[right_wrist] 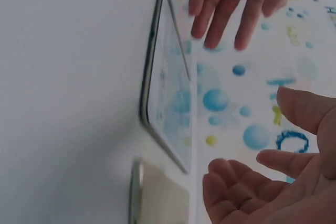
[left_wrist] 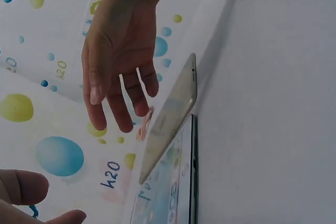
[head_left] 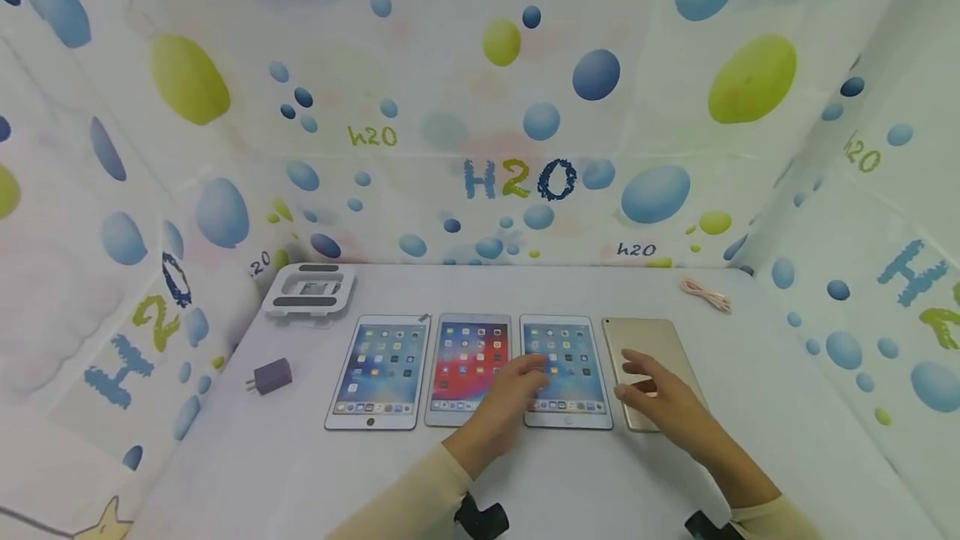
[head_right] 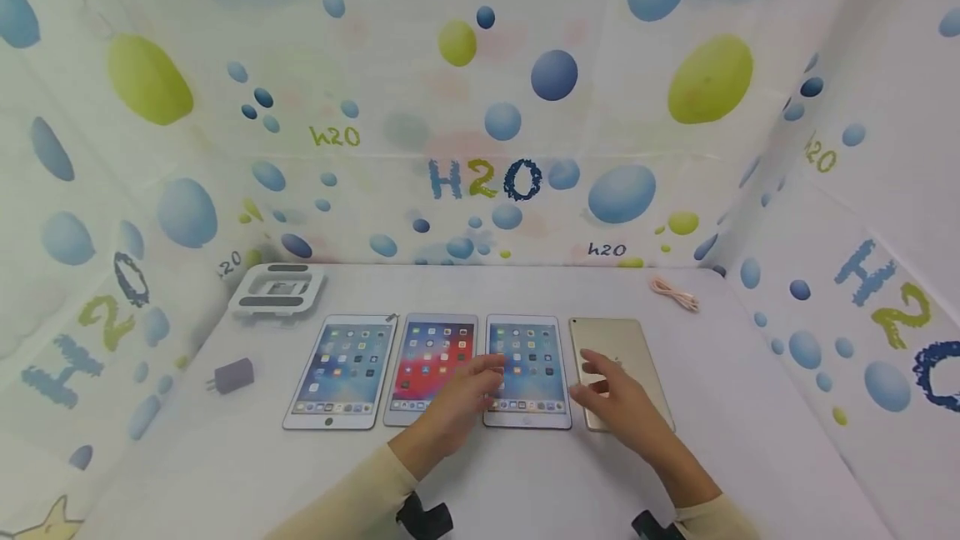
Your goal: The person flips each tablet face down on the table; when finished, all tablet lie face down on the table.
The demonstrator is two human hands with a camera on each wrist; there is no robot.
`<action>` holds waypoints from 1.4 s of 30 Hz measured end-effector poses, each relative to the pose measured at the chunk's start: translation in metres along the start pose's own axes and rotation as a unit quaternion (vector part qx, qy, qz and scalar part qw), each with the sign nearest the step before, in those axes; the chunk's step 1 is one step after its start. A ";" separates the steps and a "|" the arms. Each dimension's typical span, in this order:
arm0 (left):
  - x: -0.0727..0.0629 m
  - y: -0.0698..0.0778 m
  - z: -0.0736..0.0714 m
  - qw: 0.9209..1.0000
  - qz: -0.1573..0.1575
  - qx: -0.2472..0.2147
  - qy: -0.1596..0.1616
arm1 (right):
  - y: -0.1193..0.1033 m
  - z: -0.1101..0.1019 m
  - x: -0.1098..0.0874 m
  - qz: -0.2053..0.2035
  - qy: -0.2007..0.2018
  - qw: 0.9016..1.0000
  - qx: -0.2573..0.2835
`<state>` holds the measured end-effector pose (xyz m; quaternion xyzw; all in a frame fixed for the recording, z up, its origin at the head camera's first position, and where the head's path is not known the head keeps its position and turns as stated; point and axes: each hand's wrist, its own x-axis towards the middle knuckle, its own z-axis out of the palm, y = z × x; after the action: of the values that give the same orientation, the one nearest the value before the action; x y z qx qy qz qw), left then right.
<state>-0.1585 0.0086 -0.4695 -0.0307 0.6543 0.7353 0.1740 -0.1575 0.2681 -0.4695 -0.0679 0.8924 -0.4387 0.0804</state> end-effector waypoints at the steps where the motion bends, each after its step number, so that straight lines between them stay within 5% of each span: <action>1: 0.000 -0.001 -0.003 1.000 -0.004 0.003 0.005 | -0.001 0.005 0.001 0.000 -0.010 1.000 0.020; 12: 0.000 -0.008 -0.007 0.998 -0.030 -0.023 0.043 | 0.001 0.028 0.009 0.047 -0.040 0.980 0.190; 23: 0.000 -0.007 -0.007 0.998 -0.023 -0.052 0.030 | 0.008 0.028 0.014 0.084 -0.033 0.968 0.232; 30: 0.002 -0.005 -0.006 0.997 -0.027 -0.060 0.031 | 0.008 0.026 0.015 0.099 -0.013 0.948 0.301; 42: 0.005 -0.006 -0.001 0.998 -0.034 -0.049 0.023 | -0.005 0.033 0.015 0.026 -0.077 0.859 0.505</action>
<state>-0.1616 0.0094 -0.4762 -0.0779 0.6203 0.7589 0.1823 -0.1655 0.2364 -0.4864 -0.0282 0.5405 -0.8205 0.1839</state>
